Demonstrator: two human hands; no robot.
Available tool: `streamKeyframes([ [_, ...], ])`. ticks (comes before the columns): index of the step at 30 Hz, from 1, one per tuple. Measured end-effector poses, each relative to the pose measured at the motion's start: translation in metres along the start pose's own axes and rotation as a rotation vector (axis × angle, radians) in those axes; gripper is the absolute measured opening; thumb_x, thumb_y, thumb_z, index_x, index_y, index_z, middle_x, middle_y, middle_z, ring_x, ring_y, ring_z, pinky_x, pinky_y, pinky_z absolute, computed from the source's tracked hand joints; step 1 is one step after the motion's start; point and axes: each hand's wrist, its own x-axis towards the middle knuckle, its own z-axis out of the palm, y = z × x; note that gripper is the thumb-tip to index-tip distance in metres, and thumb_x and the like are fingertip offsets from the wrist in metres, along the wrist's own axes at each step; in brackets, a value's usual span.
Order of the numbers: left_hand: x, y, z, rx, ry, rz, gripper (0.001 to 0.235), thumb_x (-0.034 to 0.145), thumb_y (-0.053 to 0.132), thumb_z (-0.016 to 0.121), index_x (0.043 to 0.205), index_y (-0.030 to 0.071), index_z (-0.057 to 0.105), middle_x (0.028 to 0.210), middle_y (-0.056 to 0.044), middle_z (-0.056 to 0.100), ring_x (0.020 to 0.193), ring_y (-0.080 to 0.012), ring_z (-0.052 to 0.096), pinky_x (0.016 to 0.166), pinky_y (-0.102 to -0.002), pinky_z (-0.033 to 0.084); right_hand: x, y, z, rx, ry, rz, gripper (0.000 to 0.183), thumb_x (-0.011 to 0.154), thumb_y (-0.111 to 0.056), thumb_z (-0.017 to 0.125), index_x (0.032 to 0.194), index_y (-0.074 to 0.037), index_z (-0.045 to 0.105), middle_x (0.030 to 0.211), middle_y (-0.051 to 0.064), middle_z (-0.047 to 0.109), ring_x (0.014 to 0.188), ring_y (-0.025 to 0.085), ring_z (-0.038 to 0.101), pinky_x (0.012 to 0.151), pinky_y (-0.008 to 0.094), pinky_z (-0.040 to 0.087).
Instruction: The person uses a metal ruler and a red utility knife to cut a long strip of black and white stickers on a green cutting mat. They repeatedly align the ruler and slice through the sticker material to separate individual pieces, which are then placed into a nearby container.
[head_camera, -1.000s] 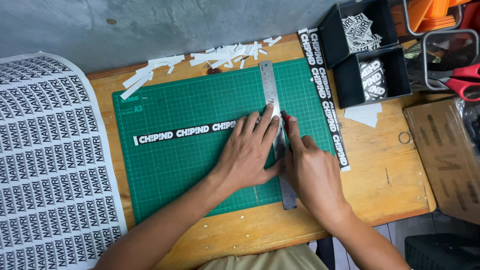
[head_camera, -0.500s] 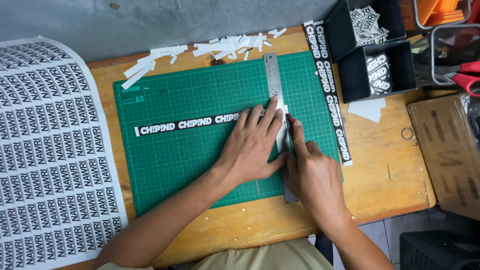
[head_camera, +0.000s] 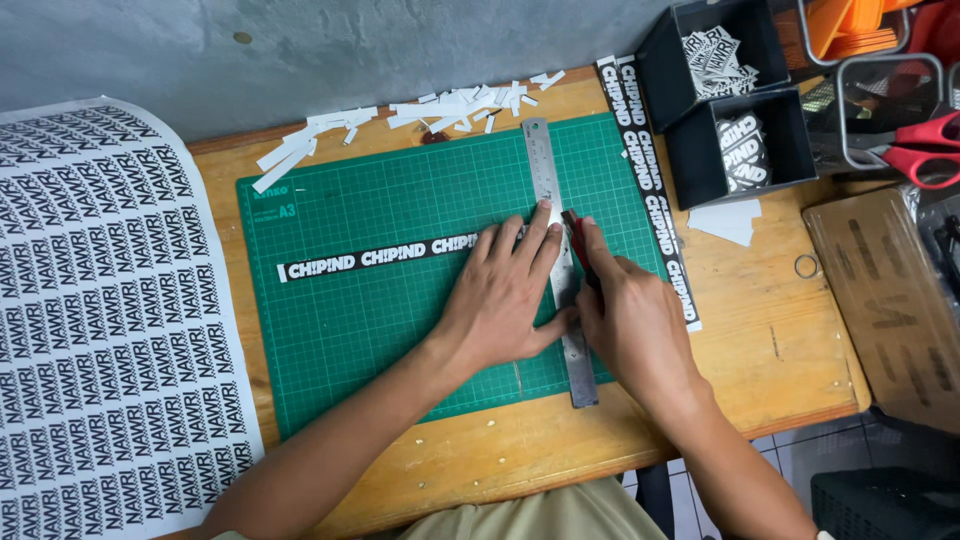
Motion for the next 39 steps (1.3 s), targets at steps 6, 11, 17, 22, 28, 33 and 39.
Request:
streamKeyframes([
  [6, 0.001, -0.002, 0.002, -0.005, 0.006, 0.004, 0.097, 0.085, 0.068, 0.072, 0.15, -0.003, 0.062, 0.158, -0.03, 0.056, 0.132, -0.0428, 0.058, 0.109, -0.053, 0.048, -0.003, -0.007, -0.007, 0.007, -0.011, 0.023, 0.077, 0.096, -0.01, 0.067, 0.172, -0.008, 0.057, 0.099, 0.021, 0.084, 0.089, 0.051, 0.081, 0.071, 0.063, 0.063],
  [11, 0.001, -0.002, 0.003, -0.001, -0.001, 0.004, 0.097, 0.086, 0.069, 0.071, 0.151, -0.003, 0.061, 0.158, -0.031, 0.056, 0.132, -0.0432, 0.058, 0.109, -0.053, 0.048, -0.002, -0.001, -0.006, -0.05, -0.03, -0.013, 0.078, 0.095, -0.013, 0.068, 0.173, -0.011, 0.057, 0.098, 0.02, 0.083, 0.087, 0.051, 0.08, 0.069, 0.063, 0.063],
  [17, 0.002, 0.0, 0.002, 0.009, 0.008, 0.003, 0.096, 0.083, 0.065, 0.073, 0.149, -0.004, 0.063, 0.158, -0.031, 0.056, 0.131, -0.0431, 0.058, 0.108, -0.052, 0.049, -0.022, -0.008, 0.011, -0.145, 0.021, -0.043, 0.085, 0.093, -0.014, 0.068, 0.176, -0.009, 0.052, 0.096, 0.018, 0.08, 0.074, 0.051, 0.079, 0.064, 0.063, 0.064],
  [22, 0.002, 0.001, -0.001, 0.012, 0.018, 0.007, 0.096, 0.083, 0.064, 0.076, 0.148, -0.006, 0.063, 0.157, -0.032, 0.057, 0.129, -0.0439, 0.06, 0.107, -0.053, 0.05, -0.037, -0.001, 0.015, -0.088, 0.035, -0.011, 0.085, 0.094, -0.014, 0.062, 0.178, -0.012, 0.047, 0.094, 0.019, 0.075, 0.074, 0.057, 0.076, 0.063, 0.069, 0.061],
  [28, 0.001, -0.002, 0.0, -0.037, 0.034, 0.004, 0.096, 0.086, 0.065, 0.074, 0.15, -0.006, 0.062, 0.158, -0.032, 0.057, 0.129, -0.0438, 0.058, 0.106, -0.053, 0.049, -0.036, 0.003, -0.004, 0.269, 0.026, 0.123, 0.075, 0.097, -0.013, 0.072, 0.172, -0.016, 0.059, 0.108, 0.022, 0.084, 0.099, 0.052, 0.081, 0.071, 0.059, 0.067],
  [33, 0.001, -0.002, 0.003, -0.06, 0.064, -0.01, 0.098, 0.084, 0.067, 0.073, 0.151, -0.004, 0.062, 0.158, -0.031, 0.057, 0.13, -0.0424, 0.058, 0.107, -0.052, 0.049, -0.024, 0.004, -0.016, 0.36, 0.071, 0.122, 0.068, 0.098, -0.01, 0.077, 0.165, -0.01, 0.068, 0.118, 0.027, 0.084, 0.111, 0.054, 0.079, 0.079, 0.057, 0.068],
  [39, 0.001, -0.001, 0.004, -0.073, 0.094, -0.012, 0.095, 0.085, 0.066, 0.073, 0.148, -0.004, 0.064, 0.155, -0.031, 0.059, 0.129, -0.0425, 0.059, 0.105, -0.052, 0.051, -0.021, 0.014, -0.006, 0.278, 0.075, 0.065, 0.065, 0.1, -0.01, 0.074, 0.165, -0.013, 0.068, 0.11, 0.019, 0.084, 0.101, 0.044, 0.081, 0.078, 0.055, 0.067],
])
